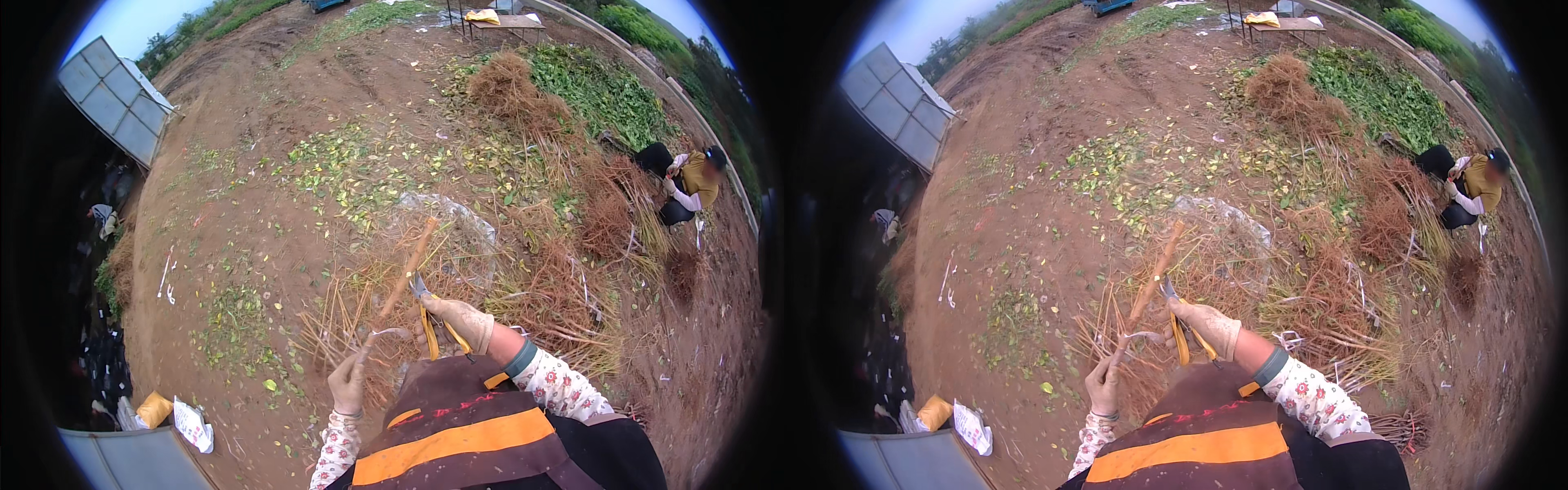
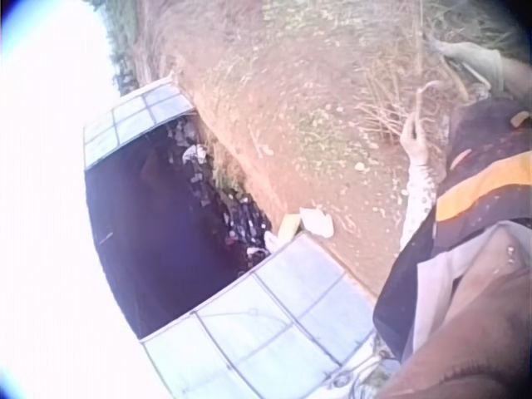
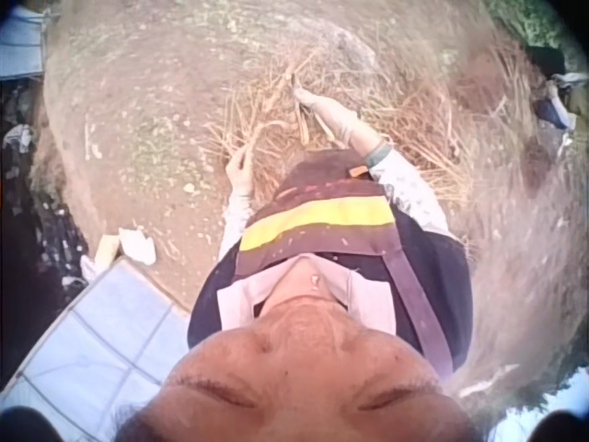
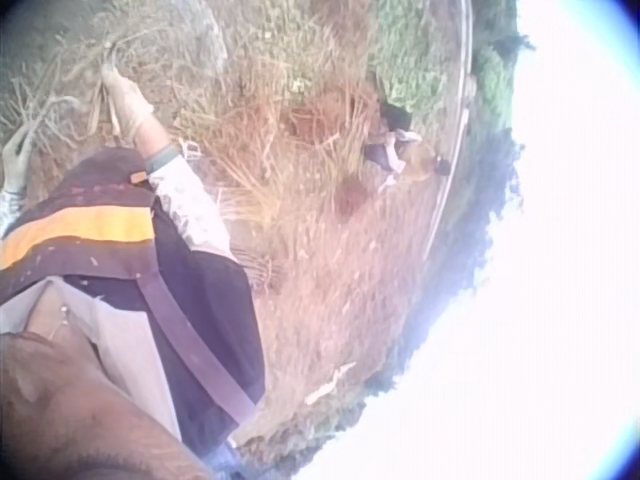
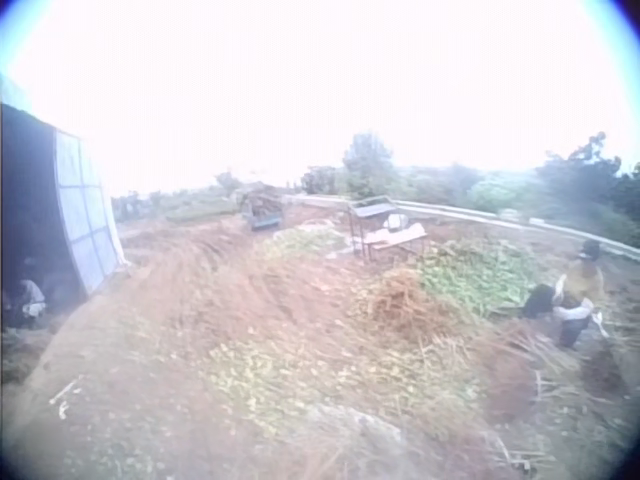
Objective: The person uses pruning shears to trim small branches and twigs from long sticks. They repeatedly pick up sticks, cut off side branches, and drop the trimmed sticks onto a growing pile on the ground.
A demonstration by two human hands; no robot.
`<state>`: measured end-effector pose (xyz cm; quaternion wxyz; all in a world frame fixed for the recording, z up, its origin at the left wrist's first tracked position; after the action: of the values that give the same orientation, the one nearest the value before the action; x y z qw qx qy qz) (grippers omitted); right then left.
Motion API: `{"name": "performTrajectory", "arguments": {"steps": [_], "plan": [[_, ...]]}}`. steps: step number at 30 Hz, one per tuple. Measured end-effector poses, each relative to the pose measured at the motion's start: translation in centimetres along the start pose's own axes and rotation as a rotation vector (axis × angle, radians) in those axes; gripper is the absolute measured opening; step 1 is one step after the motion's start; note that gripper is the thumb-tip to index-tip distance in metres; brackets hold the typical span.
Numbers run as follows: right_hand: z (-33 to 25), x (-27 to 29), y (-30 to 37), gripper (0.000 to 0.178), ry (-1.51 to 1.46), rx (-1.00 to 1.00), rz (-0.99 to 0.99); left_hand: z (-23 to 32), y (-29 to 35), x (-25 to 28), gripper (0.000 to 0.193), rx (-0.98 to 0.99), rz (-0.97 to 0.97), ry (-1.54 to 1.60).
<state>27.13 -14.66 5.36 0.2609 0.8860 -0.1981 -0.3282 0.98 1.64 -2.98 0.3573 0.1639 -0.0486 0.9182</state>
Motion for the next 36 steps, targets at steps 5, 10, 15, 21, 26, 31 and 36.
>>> {"name": "performTrajectory", "arguments": {"steps": [5, 10, 15, 21, 26, 31, 36], "plan": [[1.0, 1.4, -0.4, 0.043, -0.226, 0.078, -0.184, 2.4, 0.2, 0.0, 0.042, -0.110, -0.041, -0.075], [-0.5, 1.4, 1.0, 0.042, -0.416, 0.362, -0.247, 1.3, -1.1, 0.9, 0.051, 0.178, -0.300, 0.241], [-4.6, 0.7, 1.2, 0.059, -0.237, 0.382, -0.304, 1.5, -2.3, 2.1, 0.059, 0.315, -0.527, 0.403], [-4.9, 0.6, 2.4, 0.060, -0.149, 0.405, -0.297, 1.7, -2.0, 2.3, 0.072, 0.368, -0.529, 0.452], [-4.3, 2.2, 1.9, 0.050, -0.474, 0.379, -0.502, 0.6, -2.2, 2.2, 0.068, 0.316, -0.517, 0.446], [-2.8, 1.0, 3.6, 0.055, -0.192, 0.296, 0.048, 0.7, -3.3, 1.7, 0.063, 0.233, -0.368, 0.374], [-5.2, 0.1, 2.8, 0.053, -0.034, 0.290, 0.137, 1.1, -3.5, 1.5, 0.057, 0.130, -0.387, 0.331]]}}
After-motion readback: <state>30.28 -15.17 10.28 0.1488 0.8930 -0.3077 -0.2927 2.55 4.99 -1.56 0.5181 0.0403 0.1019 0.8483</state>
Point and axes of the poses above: each hand's wrist, its own y-axis away from the middle knuckle, its own x-axis out of the back of the hand, z = x × y, the point moved 2 cm from there along -y, towards the middle knuckle
